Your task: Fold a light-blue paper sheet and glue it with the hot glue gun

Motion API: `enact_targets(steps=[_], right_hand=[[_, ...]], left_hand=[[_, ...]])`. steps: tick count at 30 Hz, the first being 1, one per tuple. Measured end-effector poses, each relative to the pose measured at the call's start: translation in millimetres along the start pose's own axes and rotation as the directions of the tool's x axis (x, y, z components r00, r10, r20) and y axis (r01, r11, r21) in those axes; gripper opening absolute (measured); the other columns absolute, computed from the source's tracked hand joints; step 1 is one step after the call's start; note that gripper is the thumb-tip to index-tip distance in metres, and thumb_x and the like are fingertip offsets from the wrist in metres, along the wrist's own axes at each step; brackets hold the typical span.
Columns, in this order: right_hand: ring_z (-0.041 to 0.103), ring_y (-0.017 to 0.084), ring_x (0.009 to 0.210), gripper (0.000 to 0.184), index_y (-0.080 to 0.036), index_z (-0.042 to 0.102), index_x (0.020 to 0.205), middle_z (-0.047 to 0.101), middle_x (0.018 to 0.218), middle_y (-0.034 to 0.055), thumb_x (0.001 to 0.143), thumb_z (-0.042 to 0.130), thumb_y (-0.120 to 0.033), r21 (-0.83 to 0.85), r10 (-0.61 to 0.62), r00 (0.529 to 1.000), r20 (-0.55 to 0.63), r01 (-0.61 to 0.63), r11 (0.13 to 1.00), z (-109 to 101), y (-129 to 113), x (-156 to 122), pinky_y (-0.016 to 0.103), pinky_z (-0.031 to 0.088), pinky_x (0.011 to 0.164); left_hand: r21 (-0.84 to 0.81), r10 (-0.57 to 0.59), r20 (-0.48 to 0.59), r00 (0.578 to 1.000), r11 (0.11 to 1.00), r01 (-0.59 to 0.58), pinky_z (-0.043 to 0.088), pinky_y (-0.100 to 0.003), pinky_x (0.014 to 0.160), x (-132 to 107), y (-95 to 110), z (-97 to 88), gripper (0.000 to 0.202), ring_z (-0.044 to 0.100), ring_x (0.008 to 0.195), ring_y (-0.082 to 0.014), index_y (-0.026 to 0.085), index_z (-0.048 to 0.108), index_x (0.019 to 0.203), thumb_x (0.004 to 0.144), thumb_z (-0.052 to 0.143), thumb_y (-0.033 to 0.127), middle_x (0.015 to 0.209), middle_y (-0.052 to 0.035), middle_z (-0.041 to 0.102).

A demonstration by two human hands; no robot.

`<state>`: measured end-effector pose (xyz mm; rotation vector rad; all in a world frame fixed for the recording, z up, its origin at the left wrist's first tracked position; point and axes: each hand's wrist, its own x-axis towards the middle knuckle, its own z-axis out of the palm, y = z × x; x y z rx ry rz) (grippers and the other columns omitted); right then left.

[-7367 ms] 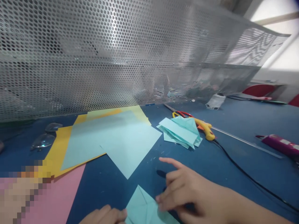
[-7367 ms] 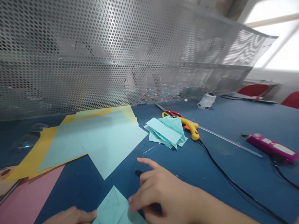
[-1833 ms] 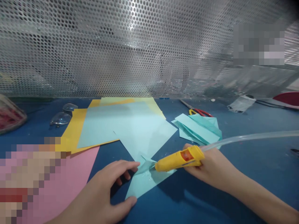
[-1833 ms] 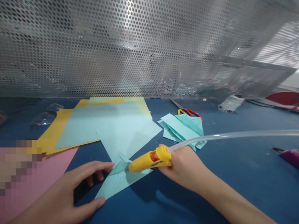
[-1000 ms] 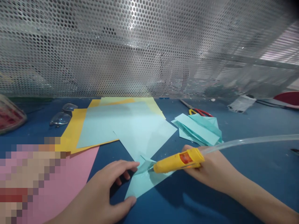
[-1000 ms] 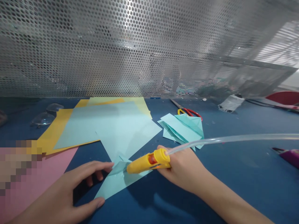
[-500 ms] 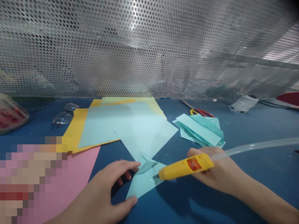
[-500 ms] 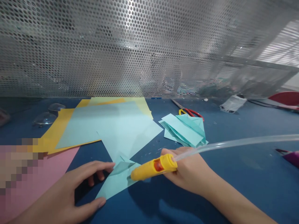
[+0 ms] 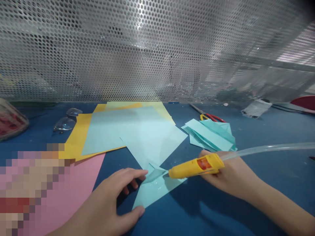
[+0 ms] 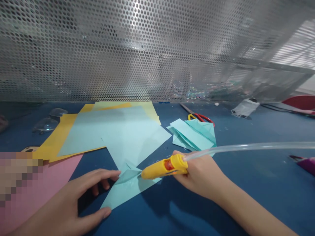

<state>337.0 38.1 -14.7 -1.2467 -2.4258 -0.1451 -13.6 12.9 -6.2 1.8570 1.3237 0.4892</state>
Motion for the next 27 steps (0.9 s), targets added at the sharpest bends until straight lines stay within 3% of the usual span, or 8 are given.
enact_targets(steps=[4,9,16,21,27], right_hand=[[0.052,0.012,0.050,0.029,-0.021,0.068,0.097,0.056,0.064,-0.0067,0.112,0.052,-0.041,0.019,-0.027,1.000,-0.004,0.027,0.999,-1.4,-1.4,1.2,0.026,0.042,0.049],[0.052,0.010,0.053,0.029,-0.019,0.067,0.100,0.062,0.076,-0.0056,0.111,0.062,-0.046,0.042,-0.039,0.999,-0.001,0.039,0.998,0.4,-0.4,0.1,0.025,0.048,0.053],[0.052,0.014,0.048,0.012,-0.026,0.058,0.095,0.056,0.063,-0.0066,0.104,0.050,-0.026,0.096,-0.088,0.996,0.014,0.086,0.992,-0.4,-14.0,4.0,0.029,0.038,0.051],[0.051,0.014,0.048,0.016,-0.027,0.050,0.088,0.056,0.062,-0.0059,0.101,0.050,-0.020,0.111,-0.096,0.995,0.042,0.091,0.990,-7.3,-15.5,8.8,0.030,0.036,0.051],[0.049,0.012,0.054,0.024,-0.022,0.059,0.088,0.054,0.068,-0.0076,0.110,0.058,-0.032,0.084,-0.058,0.993,0.106,0.049,0.995,-10.8,-8.5,1.7,0.028,0.044,0.057]], left_hand=[[-0.055,-0.058,-0.072,0.996,0.997,0.055,0.058,-0.034,0.088,-3.1,7.8,3.3,0.051,0.069,0.097,-0.0219,0.037,0.075,0.129,0.079,0.067,0.038,0.118,0.0004,0.074],[-0.054,-0.031,-0.100,0.995,0.998,0.026,0.059,-0.033,0.085,-3.6,9.3,3.9,0.049,0.070,0.096,-0.0228,0.036,0.076,0.127,0.078,0.069,0.036,0.117,-0.0008,0.076],[-0.039,-0.013,-0.039,0.999,0.999,0.012,0.058,-0.033,0.085,-1.9,6.4,1.7,0.052,0.070,0.095,-0.0214,0.038,0.074,0.131,0.079,0.068,0.037,0.116,0.0010,0.075],[-0.065,-0.054,-0.093,0.994,0.997,0.048,0.056,-0.033,0.086,-2.9,12.0,3.2,0.051,0.068,0.097,-0.0213,0.038,0.075,0.128,0.078,0.065,0.039,0.115,0.0017,0.074],[-0.071,-0.050,-0.073,0.996,0.996,0.045,0.054,-0.032,0.087,-3.0,12.6,3.5,0.051,0.067,0.098,-0.0203,0.039,0.074,0.127,0.078,0.064,0.038,0.116,0.0033,0.074]])
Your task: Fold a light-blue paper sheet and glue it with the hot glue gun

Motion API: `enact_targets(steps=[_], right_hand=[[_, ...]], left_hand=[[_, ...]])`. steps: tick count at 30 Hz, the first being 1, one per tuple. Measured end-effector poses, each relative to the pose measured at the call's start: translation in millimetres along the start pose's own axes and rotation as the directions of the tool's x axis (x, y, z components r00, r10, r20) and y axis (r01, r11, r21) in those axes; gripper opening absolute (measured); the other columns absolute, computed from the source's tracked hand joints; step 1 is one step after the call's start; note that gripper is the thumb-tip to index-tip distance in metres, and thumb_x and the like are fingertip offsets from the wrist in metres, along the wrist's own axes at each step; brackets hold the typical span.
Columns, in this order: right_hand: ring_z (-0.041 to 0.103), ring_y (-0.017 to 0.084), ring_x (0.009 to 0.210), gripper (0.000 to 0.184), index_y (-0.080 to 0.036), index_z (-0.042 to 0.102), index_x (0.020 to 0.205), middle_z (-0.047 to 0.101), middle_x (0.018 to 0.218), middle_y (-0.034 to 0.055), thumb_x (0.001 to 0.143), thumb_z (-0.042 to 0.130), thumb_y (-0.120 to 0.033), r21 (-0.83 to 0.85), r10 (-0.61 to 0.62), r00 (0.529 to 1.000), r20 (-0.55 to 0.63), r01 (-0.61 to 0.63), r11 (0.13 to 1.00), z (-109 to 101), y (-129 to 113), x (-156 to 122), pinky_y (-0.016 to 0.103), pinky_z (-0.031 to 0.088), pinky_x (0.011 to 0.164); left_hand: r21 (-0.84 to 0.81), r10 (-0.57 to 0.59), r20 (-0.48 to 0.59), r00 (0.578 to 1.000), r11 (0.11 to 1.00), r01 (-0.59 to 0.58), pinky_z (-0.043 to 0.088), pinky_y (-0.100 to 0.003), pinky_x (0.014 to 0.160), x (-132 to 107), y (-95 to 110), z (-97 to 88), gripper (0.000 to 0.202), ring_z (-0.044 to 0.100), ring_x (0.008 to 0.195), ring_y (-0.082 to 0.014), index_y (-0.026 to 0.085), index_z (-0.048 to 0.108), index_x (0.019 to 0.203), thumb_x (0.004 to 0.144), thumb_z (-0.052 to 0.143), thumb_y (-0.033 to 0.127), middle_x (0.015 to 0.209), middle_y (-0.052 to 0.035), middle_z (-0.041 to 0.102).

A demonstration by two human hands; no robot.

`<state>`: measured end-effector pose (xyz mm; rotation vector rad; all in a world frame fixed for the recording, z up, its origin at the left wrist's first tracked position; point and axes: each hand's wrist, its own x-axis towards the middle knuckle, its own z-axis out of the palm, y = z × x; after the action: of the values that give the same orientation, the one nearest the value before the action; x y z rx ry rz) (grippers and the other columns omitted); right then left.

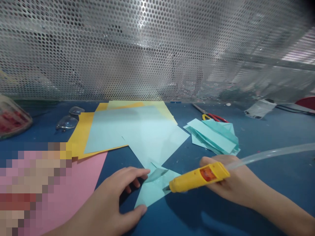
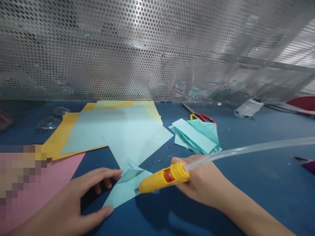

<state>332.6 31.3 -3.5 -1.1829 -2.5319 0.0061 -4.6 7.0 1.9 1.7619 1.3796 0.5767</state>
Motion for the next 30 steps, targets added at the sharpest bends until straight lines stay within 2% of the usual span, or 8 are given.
enact_targets(steps=[2,6,14,20,25,30], right_hand=[[0.054,0.012,0.058,0.025,-0.021,0.064,0.093,0.060,0.074,-0.0053,0.111,0.061,-0.038,-0.012,0.020,1.000,0.008,-0.019,1.000,2.8,4.7,-3.8,0.028,0.050,0.060],[0.068,0.015,0.075,0.022,-0.019,0.071,0.111,0.072,0.098,0.0016,0.109,0.067,-0.041,-0.064,0.082,0.996,0.025,-0.080,0.995,11.1,17.6,-9.9,0.032,0.061,0.069],[0.074,0.020,0.091,0.028,-0.020,0.070,0.127,0.074,0.118,0.0067,0.108,0.070,-0.040,-0.149,0.170,0.979,0.112,-0.153,0.977,8.0,39.7,-20.2,0.038,0.065,0.078],[0.072,0.017,0.084,0.026,-0.019,0.070,0.123,0.074,0.113,0.0053,0.108,0.070,-0.039,-0.153,0.153,0.983,0.097,-0.137,0.979,11.1,30.7,-17.1,0.034,0.064,0.072],[0.069,0.014,0.073,0.023,-0.018,0.070,0.116,0.073,0.101,0.0022,0.108,0.069,-0.040,-0.161,0.055,0.998,0.013,-0.052,0.986,17.4,18.6,-7.2,0.030,0.061,0.065],[0.063,0.011,0.062,0.022,-0.017,0.070,0.107,0.070,0.088,-0.0019,0.109,0.069,-0.039,-0.162,-0.080,0.996,-0.044,0.072,0.984,11.6,10.2,0.5,0.025,0.056,0.057]], left_hand=[[-0.002,0.000,0.002,1.000,1.000,0.000,0.054,-0.032,0.086,0.4,-0.7,-0.3,0.051,0.067,0.098,-0.0204,0.038,0.074,0.128,0.077,0.064,0.039,0.118,0.0029,0.073],[0.001,-0.009,0.004,1.000,1.000,0.009,0.054,-0.032,0.087,0.2,-1.3,-0.5,0.051,0.067,0.097,-0.0202,0.037,0.074,0.128,0.078,0.063,0.040,0.117,0.0025,0.073],[0.007,-0.005,0.007,1.000,1.000,0.005,0.052,-0.031,0.087,-1.2,-1.6,-0.1,0.053,0.066,0.099,-0.0179,0.039,0.073,0.130,0.078,0.062,0.038,0.118,0.0052,0.072],[0.006,-0.003,0.012,1.000,1.000,0.003,0.052,-0.031,0.087,-0.8,-1.2,-0.2,0.053,0.066,0.098,-0.0178,0.038,0.072,0.131,0.079,0.061,0.039,0.118,0.0049,0.072],[-0.003,-0.003,0.019,1.000,1.000,0.003,0.052,-0.032,0.086,0.1,-2.2,-0.6,0.054,0.065,0.097,-0.0186,0.037,0.073,0.131,0.078,0.062,0.038,0.118,0.0037,0.072],[-0.008,0.002,0.018,1.000,1.000,-0.002,0.052,-0.031,0.087,1.1,-2.2,-0.3,0.053,0.065,0.099,-0.0183,0.038,0.073,0.130,0.078,0.062,0.038,0.117,0.0049,0.072]])
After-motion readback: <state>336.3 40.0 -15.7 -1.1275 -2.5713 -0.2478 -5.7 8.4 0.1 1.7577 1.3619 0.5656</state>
